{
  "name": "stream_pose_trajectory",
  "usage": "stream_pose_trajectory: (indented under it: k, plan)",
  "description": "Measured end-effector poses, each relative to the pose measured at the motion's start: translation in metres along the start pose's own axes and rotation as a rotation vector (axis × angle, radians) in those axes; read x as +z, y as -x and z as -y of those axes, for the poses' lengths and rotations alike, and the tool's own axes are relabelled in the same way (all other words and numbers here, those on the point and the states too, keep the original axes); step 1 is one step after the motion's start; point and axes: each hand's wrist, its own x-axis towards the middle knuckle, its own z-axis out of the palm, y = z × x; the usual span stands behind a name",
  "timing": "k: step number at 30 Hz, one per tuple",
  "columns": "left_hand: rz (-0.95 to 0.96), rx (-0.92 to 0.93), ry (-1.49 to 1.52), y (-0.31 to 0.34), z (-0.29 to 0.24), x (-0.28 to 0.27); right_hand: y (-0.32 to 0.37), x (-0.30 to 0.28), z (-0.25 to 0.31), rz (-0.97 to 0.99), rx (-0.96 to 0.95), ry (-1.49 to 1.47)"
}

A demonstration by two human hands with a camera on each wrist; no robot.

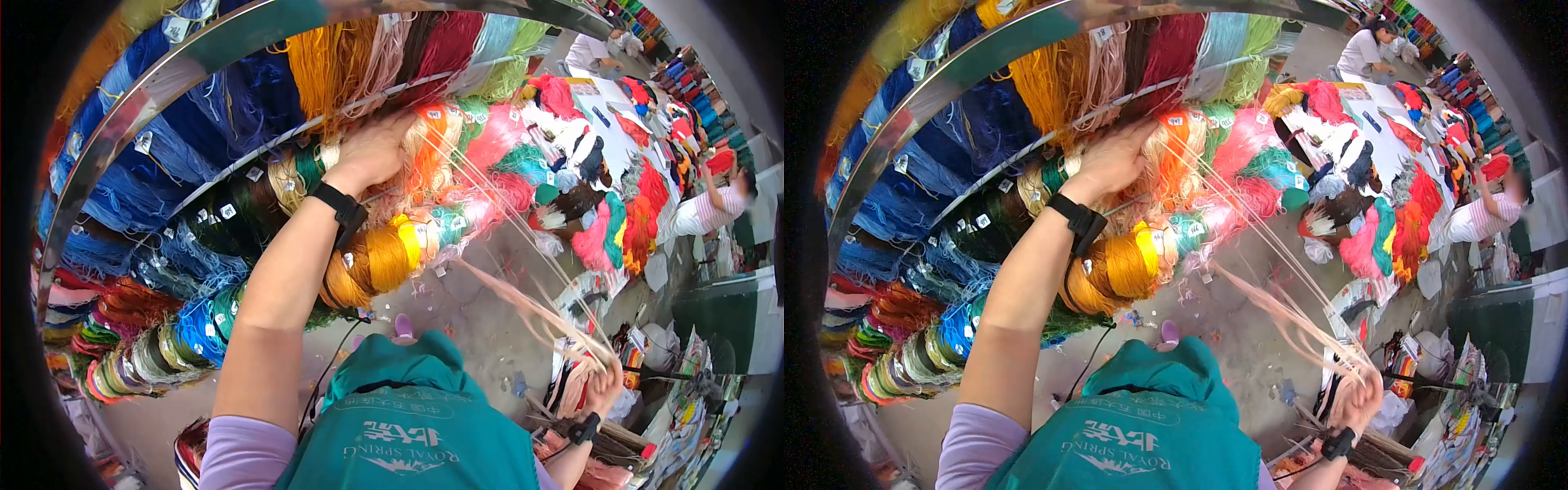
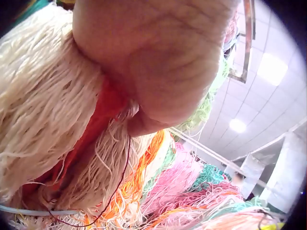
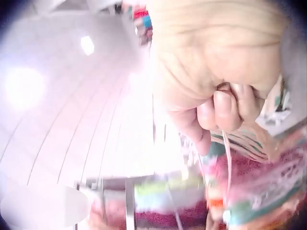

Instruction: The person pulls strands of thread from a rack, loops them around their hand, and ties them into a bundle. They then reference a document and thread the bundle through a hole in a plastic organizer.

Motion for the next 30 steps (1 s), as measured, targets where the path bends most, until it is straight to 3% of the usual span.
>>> stream_pose_trajectory:
  k: [1, 2, 6, 8, 10, 12, 13, 14, 16, 17, 19, 20, 22, 26, 30]
  plan:
    - [-0.010, 0.006, -0.014, 0.000, 0.000, 0.002, -0.002, -0.071, 0.018, 0.130, 0.024, -0.197]
    - [-0.025, 0.010, -0.029, -0.002, 0.000, 0.002, 0.004, -0.118, 0.026, -0.178, -0.066, -0.250]
    - [0.009, -0.019, -0.013, 0.000, -0.003, 0.000, 0.025, -0.145, 0.028, -0.473, -0.112, 0.060]
    - [-0.001, 0.004, 0.000, -0.002, 0.001, 0.003, 0.029, -0.032, -0.012, -0.355, -0.060, 0.157]
    - [0.018, 0.004, 0.011, -0.003, 0.001, 0.002, 0.020, 0.059, -0.046, -0.029, 0.256, 0.018]
    - [0.040, -0.012, 0.039, -0.002, 0.001, -0.002, 0.026, 0.158, -0.090, 0.396, 0.379, 0.026]
    - [0.039, -0.003, 0.045, -0.002, 0.002, -0.001, 0.037, 0.219, -0.110, 0.372, 0.421, 0.049]
    - [0.038, 0.007, 0.052, -0.004, 0.004, 0.000, 0.046, 0.269, -0.128, 0.589, 0.486, 0.099]
    - [0.043, 0.018, 0.076, -0.003, 0.007, 0.000, 0.049, 0.349, -0.163, 0.815, 0.447, 0.208]
    - [0.048, 0.018, 0.094, -0.003, 0.007, 0.000, 0.047, 0.380, -0.184, 0.898, 0.263, 0.383]
    - [0.060, 0.009, 0.115, -0.002, 0.008, -0.002, 0.031, 0.434, -0.218, 0.968, 0.199, 0.504]
    - [0.068, 0.002, 0.120, -0.003, 0.007, -0.003, 0.020, 0.454, -0.235, 0.957, 0.323, 0.452]
    - [0.071, -0.005, 0.137, -0.003, 0.008, -0.002, 0.008, 0.477, -0.272, 0.853, 0.137, 0.616]
    - [0.055, -0.022, 0.158, -0.004, 0.008, -0.001, -0.019, 0.484, -0.332, 0.777, -0.239, 0.695]
    - [0.060, -0.025, 0.135, -0.003, 0.004, -0.005, -0.013, 0.489, -0.331, 0.707, -0.240, 0.806]
